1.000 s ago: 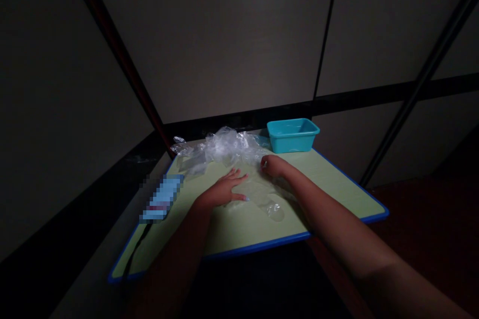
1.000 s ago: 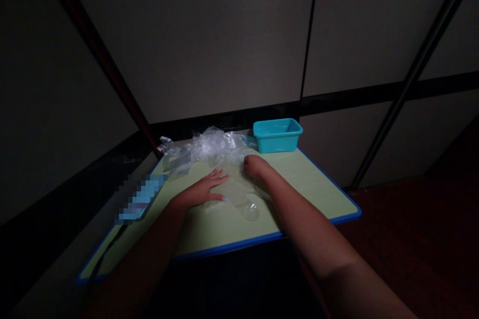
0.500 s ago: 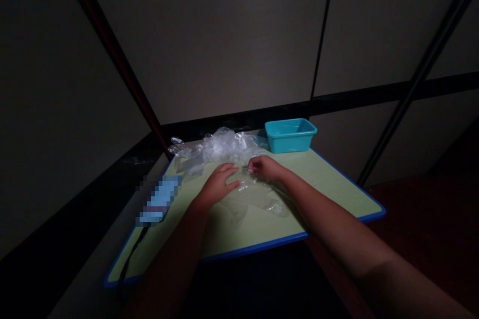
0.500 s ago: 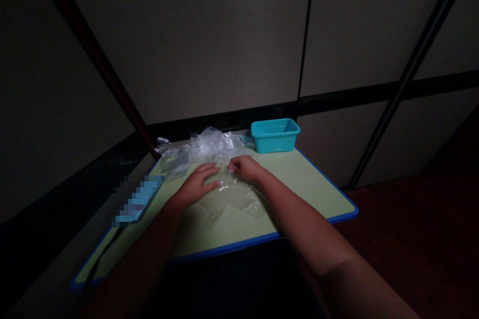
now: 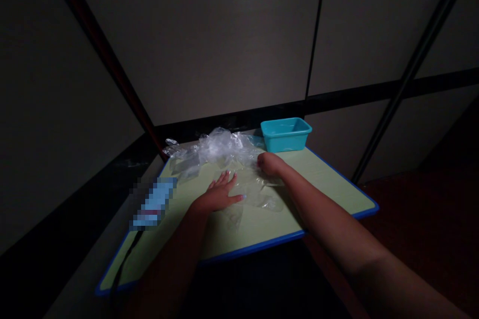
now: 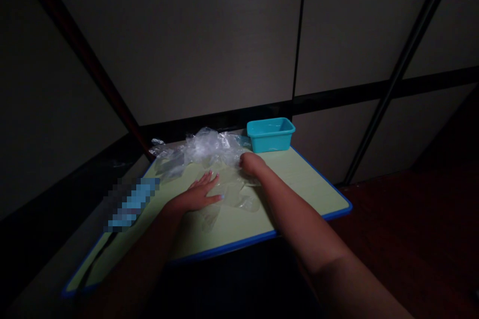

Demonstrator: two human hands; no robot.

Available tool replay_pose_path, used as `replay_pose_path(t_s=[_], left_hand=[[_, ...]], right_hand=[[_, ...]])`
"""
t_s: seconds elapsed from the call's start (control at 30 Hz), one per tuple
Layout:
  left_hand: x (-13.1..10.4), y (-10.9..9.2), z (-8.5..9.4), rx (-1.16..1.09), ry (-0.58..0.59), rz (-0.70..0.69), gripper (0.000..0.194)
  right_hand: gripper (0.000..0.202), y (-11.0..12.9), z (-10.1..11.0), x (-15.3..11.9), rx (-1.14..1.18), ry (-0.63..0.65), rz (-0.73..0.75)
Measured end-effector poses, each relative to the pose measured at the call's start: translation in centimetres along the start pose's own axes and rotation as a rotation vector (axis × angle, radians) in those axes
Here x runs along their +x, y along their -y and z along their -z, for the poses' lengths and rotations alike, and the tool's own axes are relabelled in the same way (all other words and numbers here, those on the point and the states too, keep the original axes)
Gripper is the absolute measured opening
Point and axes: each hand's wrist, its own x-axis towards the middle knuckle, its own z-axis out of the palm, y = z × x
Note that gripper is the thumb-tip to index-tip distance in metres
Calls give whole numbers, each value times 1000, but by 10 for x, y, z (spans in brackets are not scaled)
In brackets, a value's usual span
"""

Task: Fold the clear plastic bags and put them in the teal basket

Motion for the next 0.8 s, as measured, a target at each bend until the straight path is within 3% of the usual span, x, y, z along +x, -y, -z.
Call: replay_pose_path(t_s=[0.2,0.4,0.5,0.6,0.63,0.7,0.8], left_hand=[[-10,-5,5,21,41,135,89],[-9,2,9,125,-72,232,81],[-5,11,11,120,-48,225,75],[-2,17,13,98,-36,206,74],[-2,18,13,92,-22,209,75],[-1,20,13,83,14,224,75],[1,22,12,96,21,272,71]], right_hand=[[15,-4,4,3,10,-41,-87],[24,0,3,1,53,-160,-88],[23,13,8,-9,102,-250,33],[16,32,13,-26,251,-251,286],[15,39,15,-33,340,-179,379],[21,48,14,-44,556,95,522],[34,55,9,-52,799,569,561]])
